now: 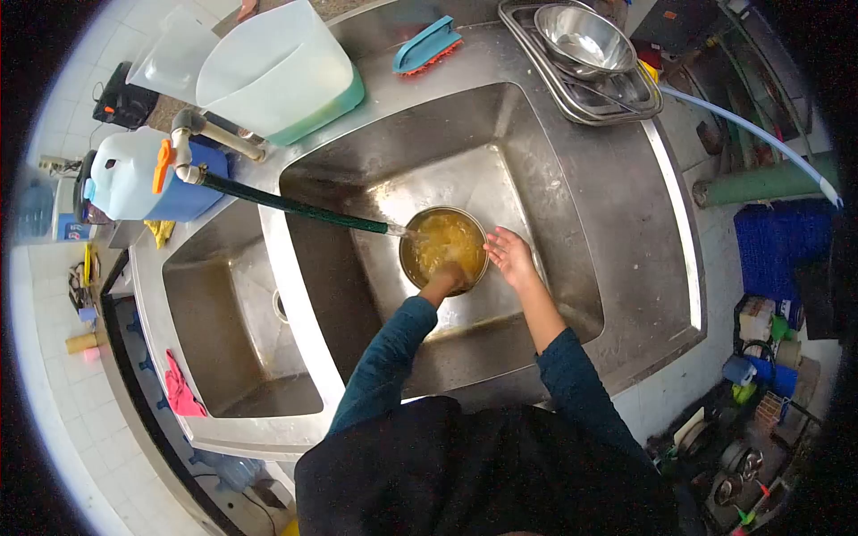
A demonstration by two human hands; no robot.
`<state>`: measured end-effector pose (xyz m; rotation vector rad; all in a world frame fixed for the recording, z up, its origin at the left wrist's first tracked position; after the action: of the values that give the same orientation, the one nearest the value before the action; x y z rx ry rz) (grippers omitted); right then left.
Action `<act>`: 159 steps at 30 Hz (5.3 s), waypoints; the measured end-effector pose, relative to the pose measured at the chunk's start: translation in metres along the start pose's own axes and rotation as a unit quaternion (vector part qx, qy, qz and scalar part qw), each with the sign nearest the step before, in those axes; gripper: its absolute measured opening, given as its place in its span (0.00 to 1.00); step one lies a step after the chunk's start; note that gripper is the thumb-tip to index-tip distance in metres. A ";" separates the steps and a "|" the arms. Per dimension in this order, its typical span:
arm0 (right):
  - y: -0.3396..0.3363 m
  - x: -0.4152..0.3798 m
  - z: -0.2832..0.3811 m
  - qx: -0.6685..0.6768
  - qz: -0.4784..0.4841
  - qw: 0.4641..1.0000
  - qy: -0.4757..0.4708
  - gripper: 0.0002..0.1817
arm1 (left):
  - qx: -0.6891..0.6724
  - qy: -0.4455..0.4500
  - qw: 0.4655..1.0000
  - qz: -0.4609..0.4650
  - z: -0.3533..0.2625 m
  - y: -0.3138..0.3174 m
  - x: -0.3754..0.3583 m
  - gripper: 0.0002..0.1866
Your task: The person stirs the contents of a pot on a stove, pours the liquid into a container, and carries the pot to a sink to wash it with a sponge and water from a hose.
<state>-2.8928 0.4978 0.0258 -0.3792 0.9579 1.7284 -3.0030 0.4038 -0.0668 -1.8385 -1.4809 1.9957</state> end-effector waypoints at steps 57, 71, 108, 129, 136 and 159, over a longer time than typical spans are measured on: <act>-0.022 -0.005 0.026 -0.197 0.023 0.977 -0.074 0.14 | -0.409 -0.115 0.890 -0.167 -0.049 -0.001 -0.022 0.13; -0.027 -0.013 0.030 -0.172 0.022 0.982 -0.075 0.14 | -0.540 -0.052 0.793 -0.278 -0.037 -0.008 0.002 0.18; 0.016 -0.027 -0.093 -0.858 0.468 0.212 -0.001 0.19 | -0.433 -0.045 0.890 -0.132 0.088 -0.042 -0.265 0.16; -0.033 0.011 -0.072 -0.865 0.447 -0.112 -0.196 0.15 | -0.046 -0.055 0.971 -0.230 0.021 0.091 -0.018 0.09; -0.049 0.014 -0.065 -0.811 0.511 0.026 -0.283 0.10 | -0.098 0.075 0.981 -0.153 0.017 0.046 -0.049 0.14; 0.127 0.003 0.045 -0.696 0.655 0.290 0.055 0.15 | -0.611 -0.039 0.775 -0.159 0.110 -0.026 -0.219 0.15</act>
<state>-3.0002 0.5205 0.1040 -0.8924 -1.1665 3.8075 -3.0399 0.2214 0.0941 -1.4220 -3.2679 0.8602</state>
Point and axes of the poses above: each hand's wrist, its own x-axis towards the middle knuckle, its own y-axis out of the palm, z = x × y, the point moved 1 cm from there along x, towards the middle knuckle, and after that the axes turned 11 degrees about -y, right-handed, at the moved point
